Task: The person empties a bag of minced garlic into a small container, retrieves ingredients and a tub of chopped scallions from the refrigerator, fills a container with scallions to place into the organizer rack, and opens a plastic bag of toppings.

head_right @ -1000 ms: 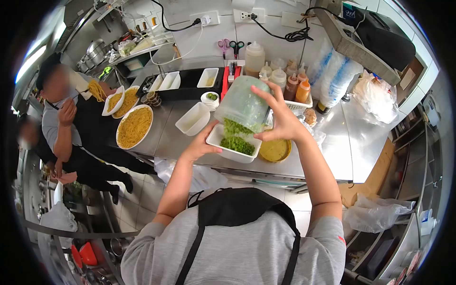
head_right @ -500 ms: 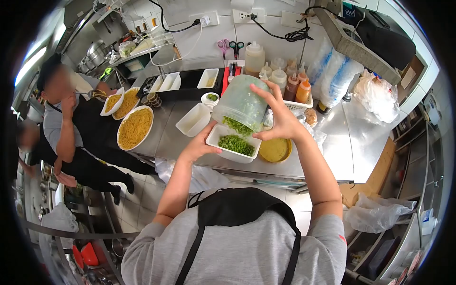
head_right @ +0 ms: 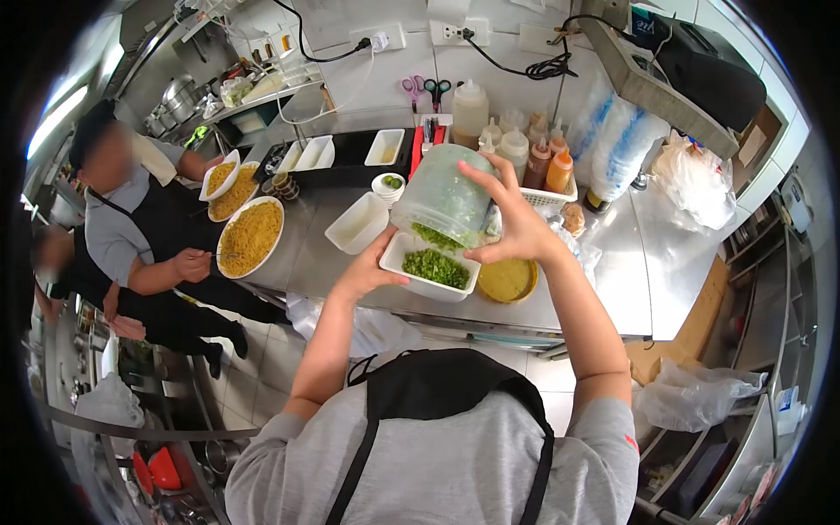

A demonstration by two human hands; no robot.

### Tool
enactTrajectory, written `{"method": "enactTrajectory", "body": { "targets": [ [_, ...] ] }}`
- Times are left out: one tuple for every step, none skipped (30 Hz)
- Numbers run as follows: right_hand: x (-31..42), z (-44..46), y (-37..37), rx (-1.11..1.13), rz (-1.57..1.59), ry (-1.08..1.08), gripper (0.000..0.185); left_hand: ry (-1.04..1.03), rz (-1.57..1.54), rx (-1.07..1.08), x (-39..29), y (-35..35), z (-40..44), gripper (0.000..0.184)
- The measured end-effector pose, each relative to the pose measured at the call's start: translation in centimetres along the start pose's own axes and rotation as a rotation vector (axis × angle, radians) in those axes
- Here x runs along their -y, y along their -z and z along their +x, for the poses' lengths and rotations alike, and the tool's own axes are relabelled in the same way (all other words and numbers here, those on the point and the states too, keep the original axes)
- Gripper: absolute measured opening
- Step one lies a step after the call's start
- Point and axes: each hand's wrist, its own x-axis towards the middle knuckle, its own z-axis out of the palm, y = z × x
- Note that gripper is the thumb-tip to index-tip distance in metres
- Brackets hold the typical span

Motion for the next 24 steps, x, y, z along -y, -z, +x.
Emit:
{"method": "enactTrajectory", "body": {
  "targets": [
    [-0.2,0.1,0.1,-0.007,0.001,0.003,0.105,-0.006,0.0,-0.008,-0.2,0.1,0.1,0.101],
    [-0.4,0.0,0.1,-0.011,0.003,0.003,0.105,-0.008,-0.004,-0.017,-0.4,0.0,0.0,0.101],
    [-0.4,-0.1,0.0,-0.013,0.009,0.0,0.105,-0.008,-0.009,-0.027,-0.5,-0.2,-0.2,0.101],
    [-0.4,-0.2,-0.1,-0.007,0.019,-0.004,0.104,-0.004,-0.017,-0.028,-0.7,-0.4,-0.3,0.101],
    [-0.4,-0.1,-0.2,-0.003,0.03,-0.009,0.104,0.001,-0.024,-0.028,-0.9,-0.5,-0.4,0.1],
    [-0.4,-0.1,-0.3,-0.001,0.038,-0.011,0.104,0.002,-0.029,-0.025,-1.0,-0.5,-0.3,0.1],
    [-0.3,0.0,-0.2,-0.01,0.036,-0.017,0.104,-0.005,-0.027,-0.029,-1.1,-0.4,-0.3,0.1],
    [-0.2,0.0,-0.2,-0.016,0.034,-0.023,0.104,-0.011,-0.027,-0.034,-1.2,-0.4,-0.3,0.1],
    [-0.2,0.0,-0.1,-0.022,0.033,-0.03,0.104,-0.016,-0.028,-0.04,-1.2,-0.4,-0.4,0.1],
    [-0.2,0.0,-0.2,-0.021,0.031,-0.03,0.104,-0.019,-0.021,-0.029,-1.0,-0.3,-0.4,0.102],
    [-0.3,0.0,-0.3,-0.022,0.03,-0.031,0.104,-0.021,-0.012,-0.018,-0.8,-0.2,-0.3,0.103],
    [-0.3,0.1,-0.3,-0.025,0.027,-0.03,0.104,-0.026,-0.003,-0.005,-0.7,0.0,-0.2,0.104],
    [-0.3,0.2,-0.3,-0.027,0.019,-0.025,0.104,-0.033,0.0,-0.007,-0.6,0.2,-0.1,0.105],
    [-0.2,0.3,-0.2,-0.026,0.012,-0.021,0.104,-0.038,-0.001,-0.01,-0.5,0.2,-0.2,0.105],
    [-0.1,0.3,-0.2,-0.024,0.007,-0.018,0.104,-0.042,-0.002,-0.014,-0.4,0.3,-0.3,0.105],
    [0.0,0.3,-0.2,-0.026,0.026,-0.035,0.104,-0.045,0.003,-0.014,-0.3,0.3,-0.3,0.105],
    [0.1,0.2,-0.3,-0.029,0.047,-0.051,0.104,-0.047,0.01,-0.013,-0.3,0.3,-0.3,0.105],
    [0.2,0.3,-0.3,-0.032,0.065,-0.067,0.104,-0.052,0.017,-0.011,-0.3,0.3,-0.3,0.105],
    [0.1,0.4,-0.3,-0.026,0.041,-0.033,0.104,-0.043,0.01,-0.017,-0.3,0.5,-0.3,0.106],
    [-0.1,0.4,-0.3,-0.019,0.017,0.0,0.104,-0.033,0.001,-0.024,-0.2,0.6,-0.4,0.106],
    [-0.2,0.5,-0.4,-0.011,-0.007,0.034,0.103,-0.024,-0.007,-0.03,-0.2,0.7,-0.5,0.106],
    [-0.2,0.6,-0.4,-0.018,-0.003,0.035,0.103,-0.008,-0.009,-0.039,-0.2,0.7,-0.6,0.106],
    [-0.2,0.6,-0.5,-0.026,0.0,0.036,0.103,0.008,-0.009,-0.046,-0.3,0.6,-0.6,0.106],
    [-0.2,0.7,-0.5,-0.035,0.001,0.037,0.103,0.022,-0.01,-0.053,-0.4,0.6,-0.6,0.107]
  ]
}}
